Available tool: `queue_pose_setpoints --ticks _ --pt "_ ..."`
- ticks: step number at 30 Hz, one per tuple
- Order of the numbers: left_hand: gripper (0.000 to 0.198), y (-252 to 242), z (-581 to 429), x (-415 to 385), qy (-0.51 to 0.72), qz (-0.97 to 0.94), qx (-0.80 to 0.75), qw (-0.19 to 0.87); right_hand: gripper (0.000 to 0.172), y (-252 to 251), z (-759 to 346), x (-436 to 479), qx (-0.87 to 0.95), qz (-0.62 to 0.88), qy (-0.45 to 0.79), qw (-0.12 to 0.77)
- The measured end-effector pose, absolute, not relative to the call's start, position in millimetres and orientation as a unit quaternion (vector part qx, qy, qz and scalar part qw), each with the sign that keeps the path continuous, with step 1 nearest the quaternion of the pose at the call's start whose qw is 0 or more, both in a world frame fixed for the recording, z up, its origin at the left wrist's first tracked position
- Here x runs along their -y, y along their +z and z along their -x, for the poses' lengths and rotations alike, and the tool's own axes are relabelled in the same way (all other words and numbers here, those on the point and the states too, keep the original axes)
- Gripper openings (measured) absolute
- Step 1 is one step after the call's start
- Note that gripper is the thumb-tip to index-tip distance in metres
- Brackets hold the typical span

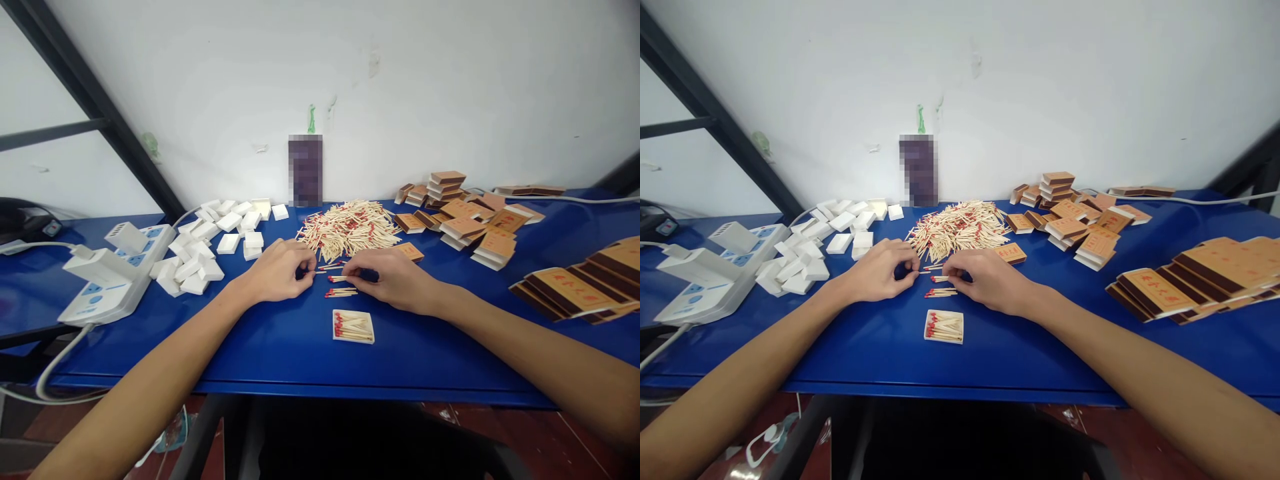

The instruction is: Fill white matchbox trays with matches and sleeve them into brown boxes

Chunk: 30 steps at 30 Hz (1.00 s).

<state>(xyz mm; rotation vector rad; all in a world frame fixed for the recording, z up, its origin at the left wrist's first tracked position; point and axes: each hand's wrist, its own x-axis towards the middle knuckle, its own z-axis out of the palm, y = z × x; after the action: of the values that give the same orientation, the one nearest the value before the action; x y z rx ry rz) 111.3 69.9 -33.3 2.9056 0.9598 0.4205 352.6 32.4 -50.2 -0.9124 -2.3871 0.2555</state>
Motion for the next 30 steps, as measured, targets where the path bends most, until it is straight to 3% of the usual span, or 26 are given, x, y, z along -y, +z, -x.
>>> queue_pose_setpoints --ticks 12,30 --pt "0.012 -36 -115 -68 0.146 -0.942 -0.299 0.047 0.018 -50 -356 -34 0.905 0.339 0.075 0.244" --pt "0.015 -36 -121 -66 0.162 -0.941 -0.287 0.074 0.014 -53 -351 -32 0.896 0.324 0.090 0.292"
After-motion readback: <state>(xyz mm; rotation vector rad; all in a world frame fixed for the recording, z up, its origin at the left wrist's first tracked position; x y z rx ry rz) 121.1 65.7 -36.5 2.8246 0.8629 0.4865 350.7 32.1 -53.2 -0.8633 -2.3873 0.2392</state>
